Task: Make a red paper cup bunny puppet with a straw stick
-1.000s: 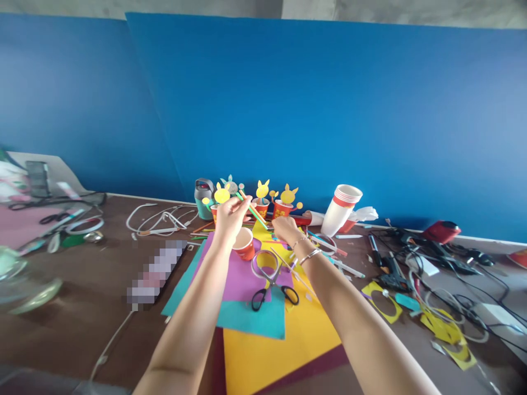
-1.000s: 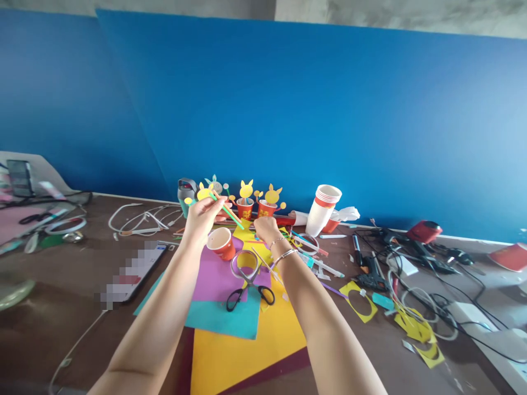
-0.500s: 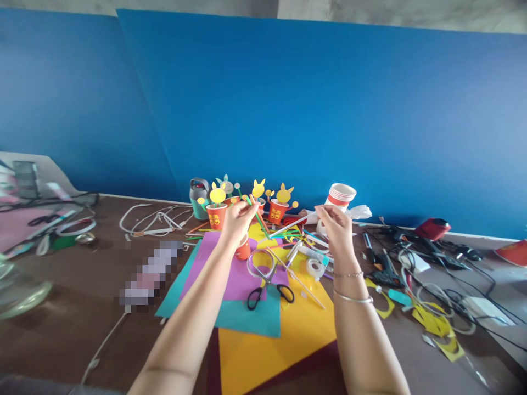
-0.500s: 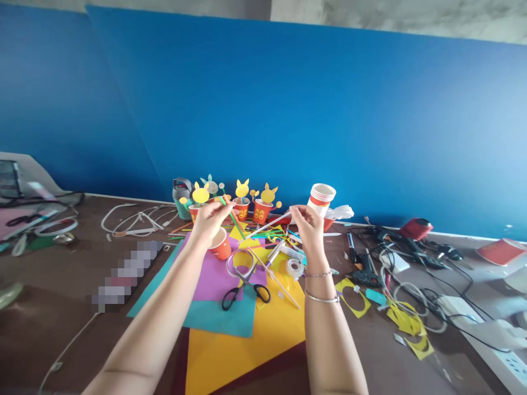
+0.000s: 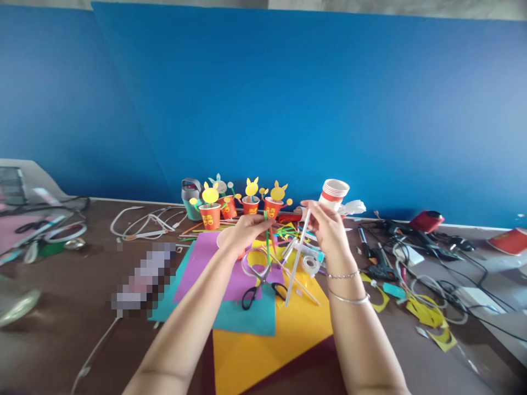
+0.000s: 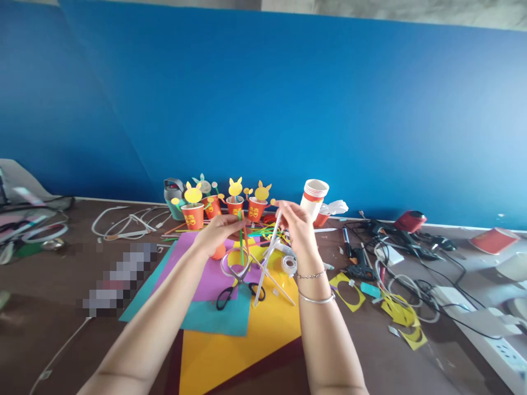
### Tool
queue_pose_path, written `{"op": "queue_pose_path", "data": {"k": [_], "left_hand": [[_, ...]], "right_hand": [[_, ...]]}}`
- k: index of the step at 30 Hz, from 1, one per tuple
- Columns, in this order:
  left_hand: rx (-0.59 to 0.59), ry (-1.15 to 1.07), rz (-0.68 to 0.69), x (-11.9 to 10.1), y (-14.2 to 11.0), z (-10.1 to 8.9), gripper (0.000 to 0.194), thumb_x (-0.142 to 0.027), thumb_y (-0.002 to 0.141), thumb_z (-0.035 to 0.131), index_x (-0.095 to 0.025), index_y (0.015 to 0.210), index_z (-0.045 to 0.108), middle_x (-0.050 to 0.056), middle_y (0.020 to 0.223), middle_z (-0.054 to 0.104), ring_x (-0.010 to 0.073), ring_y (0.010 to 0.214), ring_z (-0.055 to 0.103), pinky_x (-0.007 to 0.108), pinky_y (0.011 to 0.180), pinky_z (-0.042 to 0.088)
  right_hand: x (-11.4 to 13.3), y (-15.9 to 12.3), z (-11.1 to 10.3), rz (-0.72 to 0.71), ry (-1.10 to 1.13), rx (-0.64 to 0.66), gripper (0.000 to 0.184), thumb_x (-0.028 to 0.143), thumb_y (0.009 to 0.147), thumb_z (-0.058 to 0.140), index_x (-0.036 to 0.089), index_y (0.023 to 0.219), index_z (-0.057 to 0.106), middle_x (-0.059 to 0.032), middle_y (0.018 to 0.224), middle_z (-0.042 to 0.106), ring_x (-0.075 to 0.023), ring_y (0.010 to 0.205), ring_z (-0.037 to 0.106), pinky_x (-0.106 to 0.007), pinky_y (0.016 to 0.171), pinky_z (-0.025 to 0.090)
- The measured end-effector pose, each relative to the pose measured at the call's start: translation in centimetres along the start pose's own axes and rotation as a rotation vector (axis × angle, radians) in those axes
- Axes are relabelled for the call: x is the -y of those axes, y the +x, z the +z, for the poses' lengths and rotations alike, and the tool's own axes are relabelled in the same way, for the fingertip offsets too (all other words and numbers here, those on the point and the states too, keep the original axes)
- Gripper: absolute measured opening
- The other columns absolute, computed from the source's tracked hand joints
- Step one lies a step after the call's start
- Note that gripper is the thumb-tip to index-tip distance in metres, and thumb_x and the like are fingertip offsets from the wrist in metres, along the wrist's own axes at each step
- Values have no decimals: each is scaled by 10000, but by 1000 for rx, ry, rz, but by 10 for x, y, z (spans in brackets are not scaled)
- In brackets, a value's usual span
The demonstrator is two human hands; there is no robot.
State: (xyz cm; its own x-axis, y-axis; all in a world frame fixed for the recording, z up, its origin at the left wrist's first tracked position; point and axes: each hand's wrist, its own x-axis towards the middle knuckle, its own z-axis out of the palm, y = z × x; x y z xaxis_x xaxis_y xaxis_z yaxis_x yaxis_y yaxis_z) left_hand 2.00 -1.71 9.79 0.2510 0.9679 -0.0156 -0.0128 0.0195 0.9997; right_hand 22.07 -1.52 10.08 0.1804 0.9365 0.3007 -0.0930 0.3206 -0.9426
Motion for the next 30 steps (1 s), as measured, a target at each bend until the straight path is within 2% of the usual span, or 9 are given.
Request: {"op": "queue_pose_path", "data": {"k": [2, 4, 7, 9, 13, 17, 21, 30], "left_hand": [[56, 14, -15, 1, -1, 5, 369, -489, 638, 822, -153, 767, 739, 70, 719, 740, 181, 667, 687, 284, 658, 524], [131, 11, -37, 4, -1, 8, 354, -473, 646, 819, -155, 783, 746, 67, 722, 742, 178, 660, 690, 277, 647, 520], [215, -21, -62, 10, 0, 10, 390, -479, 640, 821, -150, 838, 756, 66, 729, 745, 171, 623, 687, 261, 599, 507], [250, -57, -89, 13, 0, 10, 426, -488, 628, 831, -141, 861, 754, 77, 741, 750, 170, 602, 684, 259, 583, 509], [287, -164, -144, 14, 1, 11, 457, -487, 633, 840, -123, 890, 740, 113, 776, 758, 187, 616, 698, 279, 596, 537], [254, -249, -166, 13, 1, 15, 415, -469, 658, 835, -125, 869, 737, 121, 802, 763, 178, 639, 702, 254, 595, 528], [220, -228, -118, 12, 1, 19, 404, -475, 660, 834, -140, 863, 734, 78, 770, 752, 160, 615, 681, 255, 591, 520], [184, -244, -80, 16, 0, 26, 412, -484, 612, 854, -139, 777, 703, 45, 721, 719, 148, 613, 661, 265, 622, 512]], "right_hand": [[-3, -4, 10, 85, -12, 134, 368, 549, 720, 731, 196, 812, 782, -8, 633, 645, -108, 533, 509, -256, 509, 403], [-7, -7, 20, 102, -16, 217, 375, 558, 696, 752, 205, 813, 798, -36, 740, 725, -153, 667, 616, -284, 646, 484], [-12, -11, 32, 94, -16, 295, 402, 577, 683, 761, 217, 855, 810, -59, 874, 776, -222, 871, 680, -346, 840, 512], [-15, -12, 34, 120, -2, 311, 420, 582, 699, 747, 213, 890, 811, -67, 888, 782, -235, 899, 687, -356, 844, 518], [-19, -10, 33, 144, -10, 283, 411, 539, 698, 767, 198, 922, 811, -63, 851, 777, -227, 867, 686, -324, 771, 523], [-23, -9, 35, 155, -16, 184, 438, 546, 656, 792, 181, 897, 814, -59, 794, 762, -221, 801, 668, -321, 719, 514], [-28, -9, 41, 141, 11, 100, 440, 567, 611, 804, 180, 821, 810, -59, 786, 760, -245, 848, 671, -344, 756, 518], [-32, -9, 45, 90, 6, 66, 390, 490, 582, 834, 161, 781, 774, -74, 823, 759, -234, 843, 671, -326, 759, 517]]}}
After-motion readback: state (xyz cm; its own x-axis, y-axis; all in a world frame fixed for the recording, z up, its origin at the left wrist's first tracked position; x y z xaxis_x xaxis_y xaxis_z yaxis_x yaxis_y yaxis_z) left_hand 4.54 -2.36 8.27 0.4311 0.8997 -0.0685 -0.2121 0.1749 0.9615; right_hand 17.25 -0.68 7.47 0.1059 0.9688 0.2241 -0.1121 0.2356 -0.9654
